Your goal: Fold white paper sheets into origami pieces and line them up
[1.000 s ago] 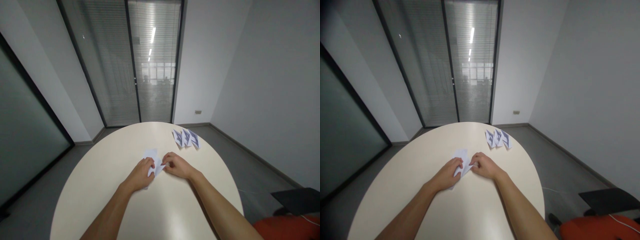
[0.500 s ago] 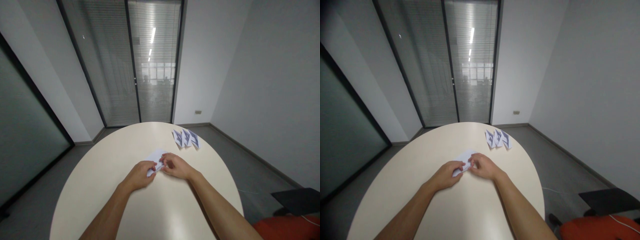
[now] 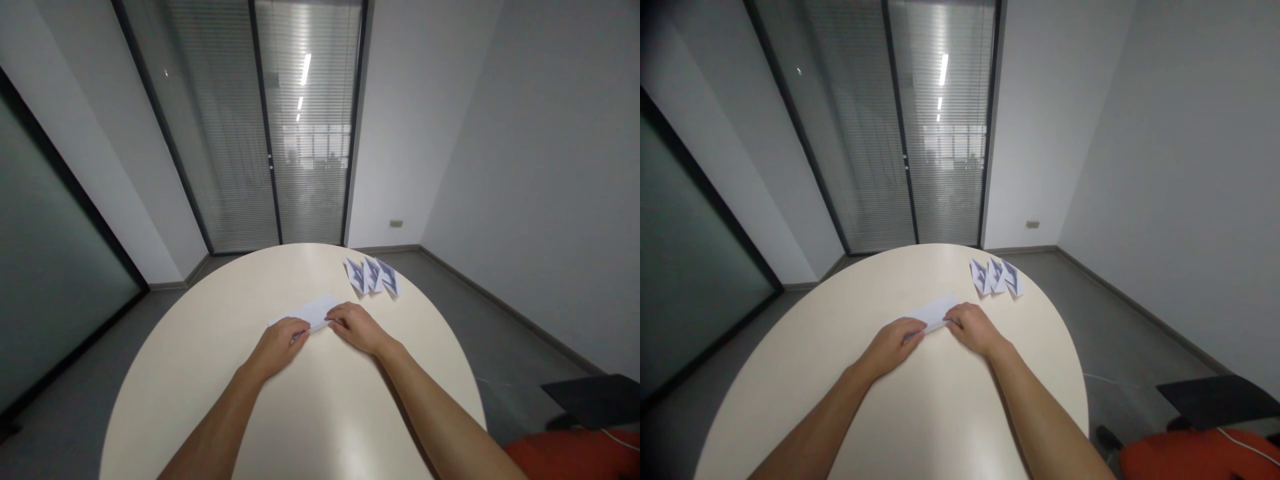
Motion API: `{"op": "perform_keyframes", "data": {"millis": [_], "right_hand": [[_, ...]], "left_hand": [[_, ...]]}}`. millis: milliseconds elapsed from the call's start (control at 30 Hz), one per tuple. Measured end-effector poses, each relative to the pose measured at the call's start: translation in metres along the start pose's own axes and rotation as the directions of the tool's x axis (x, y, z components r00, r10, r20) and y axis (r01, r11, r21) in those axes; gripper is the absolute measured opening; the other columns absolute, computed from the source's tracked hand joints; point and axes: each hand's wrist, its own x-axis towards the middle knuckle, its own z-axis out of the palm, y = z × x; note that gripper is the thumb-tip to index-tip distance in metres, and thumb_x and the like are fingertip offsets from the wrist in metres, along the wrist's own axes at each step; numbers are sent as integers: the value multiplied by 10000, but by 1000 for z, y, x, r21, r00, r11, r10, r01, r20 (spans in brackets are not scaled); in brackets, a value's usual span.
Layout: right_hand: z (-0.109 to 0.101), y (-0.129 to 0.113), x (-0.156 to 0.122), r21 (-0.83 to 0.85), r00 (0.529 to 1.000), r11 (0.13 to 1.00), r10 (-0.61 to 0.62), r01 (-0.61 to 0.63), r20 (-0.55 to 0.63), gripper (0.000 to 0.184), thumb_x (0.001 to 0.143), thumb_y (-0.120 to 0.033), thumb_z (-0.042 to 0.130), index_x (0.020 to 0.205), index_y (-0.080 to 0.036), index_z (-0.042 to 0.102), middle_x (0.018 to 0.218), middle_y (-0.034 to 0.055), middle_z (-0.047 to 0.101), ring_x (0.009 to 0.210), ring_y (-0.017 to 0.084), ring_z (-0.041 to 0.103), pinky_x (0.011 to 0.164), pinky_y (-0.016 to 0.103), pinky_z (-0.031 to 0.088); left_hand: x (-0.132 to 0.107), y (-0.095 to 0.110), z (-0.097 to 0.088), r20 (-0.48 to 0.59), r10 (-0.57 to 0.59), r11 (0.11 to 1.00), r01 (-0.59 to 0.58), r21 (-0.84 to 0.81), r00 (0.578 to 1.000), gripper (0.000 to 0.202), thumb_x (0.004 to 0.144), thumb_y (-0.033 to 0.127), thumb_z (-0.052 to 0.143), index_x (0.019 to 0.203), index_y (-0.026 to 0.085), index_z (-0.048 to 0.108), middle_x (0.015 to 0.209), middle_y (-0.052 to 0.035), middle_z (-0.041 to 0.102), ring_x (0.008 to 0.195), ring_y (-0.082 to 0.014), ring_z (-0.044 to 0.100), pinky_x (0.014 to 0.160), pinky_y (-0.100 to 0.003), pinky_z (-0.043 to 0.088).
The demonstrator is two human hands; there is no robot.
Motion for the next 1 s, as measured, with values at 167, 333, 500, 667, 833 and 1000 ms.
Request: {"op": "perform_keyframes", "data": {"millis": [167,333,500,667,833,1000], "right_hand": [[-4,-1,1,-50,1000,998,21,-22,-20,199,963,-234,572,1046,-195,749,1040,87,762,996,233,659,931,349,460],[-8,-3,3,-62,996,995,73,-76,-51,228,999,-303,540,943,-187,728,955,87,747,942,231,656,892,338,456],[-7,0,2,-22,980,985,165,-168,-108,247,1009,-318,509,946,-193,712,943,80,746,893,228,658,815,323,459],[-2,6,1,88,958,973,228,-215,-173,225,996,-333,528,1068,-205,698,1009,83,748,941,238,666,855,348,474],[4,13,0,197,924,948,294,-250,-243,291,963,-315,564,1228,-235,654,1066,74,733,963,227,670,878,353,483],[8,15,1,303,898,922,331,-242,-290,386,957,-353,553,1325,-245,595,1074,75,708,954,220,653,810,326,501]], "left_hand": [[-1,-3,1,-50,-46,999,46,-11,998,247,994,312,514,1075,238,735,1121,-39,764,1042,-212,695,946,-315,502],[0,-4,1,-153,-140,990,141,-7,978,218,978,334,539,1096,259,706,1108,-17,760,996,-199,704,884,-294,510],[2,-11,2,-278,-214,975,221,-5,937,174,939,324,568,998,245,712,1000,-14,766,923,-199,709,832,-284,509],[3,-17,5,-319,-249,968,247,-48,915,218,958,375,536,957,249,714,949,-17,770,874,-203,712,791,-288,503],[3,-21,6,-342,-289,957,277,-84,894,227,953,406,547,977,249,709,972,-24,773,886,-215,713,814,-303,507],[4,-22,5,-381,-307,952,277,-132,872,249,950,427,547,990,241,708,994,-40,777,908,-224,717,840,-318,518]]}}
